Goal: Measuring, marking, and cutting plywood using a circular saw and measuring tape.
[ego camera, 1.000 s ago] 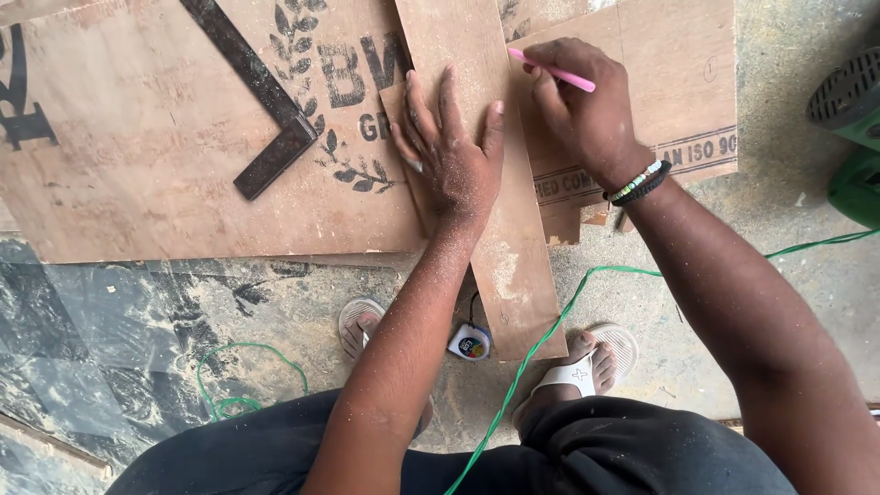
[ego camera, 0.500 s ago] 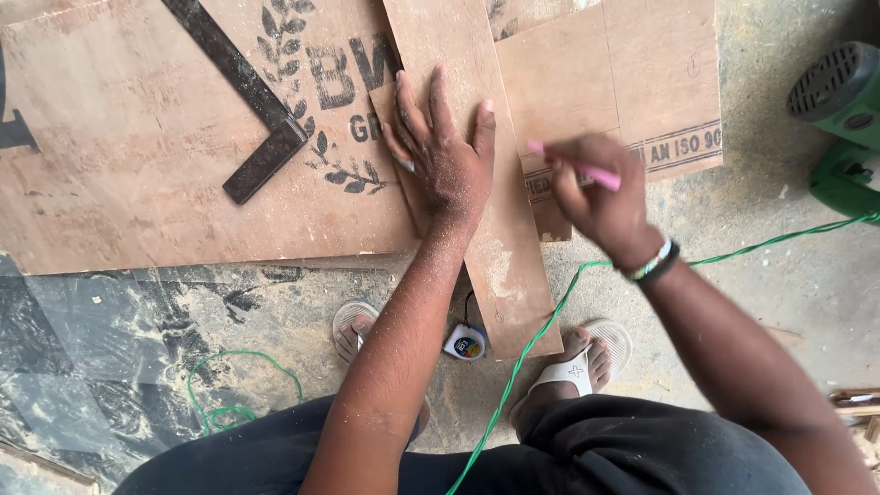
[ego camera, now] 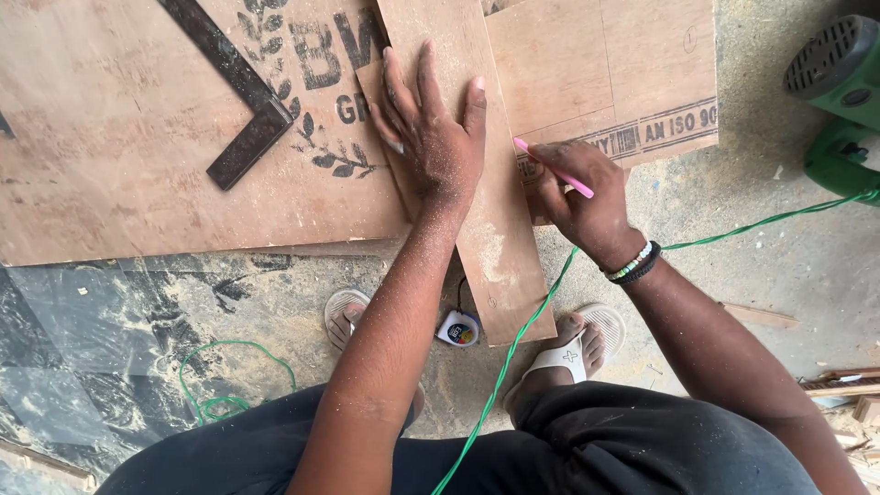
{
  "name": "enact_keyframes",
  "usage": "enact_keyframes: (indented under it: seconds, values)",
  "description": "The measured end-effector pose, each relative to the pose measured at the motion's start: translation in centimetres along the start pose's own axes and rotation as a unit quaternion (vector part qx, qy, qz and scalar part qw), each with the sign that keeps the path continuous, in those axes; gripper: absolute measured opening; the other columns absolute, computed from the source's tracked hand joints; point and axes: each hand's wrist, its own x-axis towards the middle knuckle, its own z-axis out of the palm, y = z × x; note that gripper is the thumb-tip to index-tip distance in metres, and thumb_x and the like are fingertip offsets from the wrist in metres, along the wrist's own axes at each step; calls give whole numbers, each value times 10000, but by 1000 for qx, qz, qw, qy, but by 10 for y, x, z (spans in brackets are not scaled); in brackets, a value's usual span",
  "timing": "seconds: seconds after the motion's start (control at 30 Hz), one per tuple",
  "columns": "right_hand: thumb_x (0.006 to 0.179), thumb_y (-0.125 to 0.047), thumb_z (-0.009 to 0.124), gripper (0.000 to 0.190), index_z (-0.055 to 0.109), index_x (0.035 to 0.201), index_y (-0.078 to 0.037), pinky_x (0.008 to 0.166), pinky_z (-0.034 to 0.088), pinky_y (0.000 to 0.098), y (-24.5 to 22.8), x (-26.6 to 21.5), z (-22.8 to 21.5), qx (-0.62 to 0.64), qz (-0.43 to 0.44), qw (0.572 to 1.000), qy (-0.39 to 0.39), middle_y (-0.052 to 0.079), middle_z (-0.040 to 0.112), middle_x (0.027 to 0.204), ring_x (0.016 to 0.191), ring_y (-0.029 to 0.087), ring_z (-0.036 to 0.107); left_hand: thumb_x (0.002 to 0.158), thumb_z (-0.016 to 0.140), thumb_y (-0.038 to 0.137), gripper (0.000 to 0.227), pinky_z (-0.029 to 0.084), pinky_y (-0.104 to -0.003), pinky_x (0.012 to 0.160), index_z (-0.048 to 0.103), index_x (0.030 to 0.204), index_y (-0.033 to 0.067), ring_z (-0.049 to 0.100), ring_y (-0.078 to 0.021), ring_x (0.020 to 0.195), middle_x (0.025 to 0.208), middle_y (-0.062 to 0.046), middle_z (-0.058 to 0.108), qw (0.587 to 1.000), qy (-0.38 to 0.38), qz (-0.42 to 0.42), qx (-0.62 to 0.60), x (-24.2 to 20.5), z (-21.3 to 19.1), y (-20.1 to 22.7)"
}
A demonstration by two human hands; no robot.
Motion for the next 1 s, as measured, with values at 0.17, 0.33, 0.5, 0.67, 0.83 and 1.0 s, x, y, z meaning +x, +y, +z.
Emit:
enact_keyframes:
  seconds: [0.17,0.33,0.5,0.67,0.83,1.0]
  values:
    - [969,11,668,249,714,1214,0,853,572,386,0,-2,0,-16,-11,1000,-8,137,750,1061,938,261,727,1041,531,620,726,58,-687,1277,310,1605,219,221,-343,1590,1664,-218,204,1000,-13,0,6,1,-4,2]
    - [952,-10,664,195,712,1141,-6,816,578,393,4,-12,3,-37,-4,999,9,156,729,1018,908,289,718,1047,517,625,720,82,-685,1294,312,1612,229,234,-336,1606,1686,-204,211,1000,-2,1,-4,1,-2,1]
    - [909,-19,647,128,720,1010,-42,786,594,378,-6,-37,-3,-39,3,999,-21,104,734,906,829,242,731,1041,523,626,721,72,-698,1275,311,1603,227,220,-368,1588,1654,-223,208,1000,9,5,8,3,2,-2]
    - [933,-1,623,155,734,1032,-46,794,603,357,-3,-29,-4,-13,11,1000,-4,94,754,944,839,209,741,1057,520,613,717,64,-699,1287,295,1617,227,225,-353,1600,1674,-212,206,1000,-5,7,7,1,-1,-1]
    - [995,-18,655,216,722,1201,-6,842,577,382,-7,-9,-2,-29,-12,999,10,164,757,1072,925,268,732,1052,521,611,725,58,-696,1278,288,1614,217,228,-348,1594,1670,-223,192,1000,-3,10,12,0,1,-2]
    - [944,-38,662,137,726,1063,-60,790,583,372,12,-36,-5,-59,-7,997,-50,119,750,961,830,239,719,1045,529,619,720,63,-686,1290,315,1607,224,232,-349,1596,1672,-218,210,1000,6,3,-1,0,1,-1]
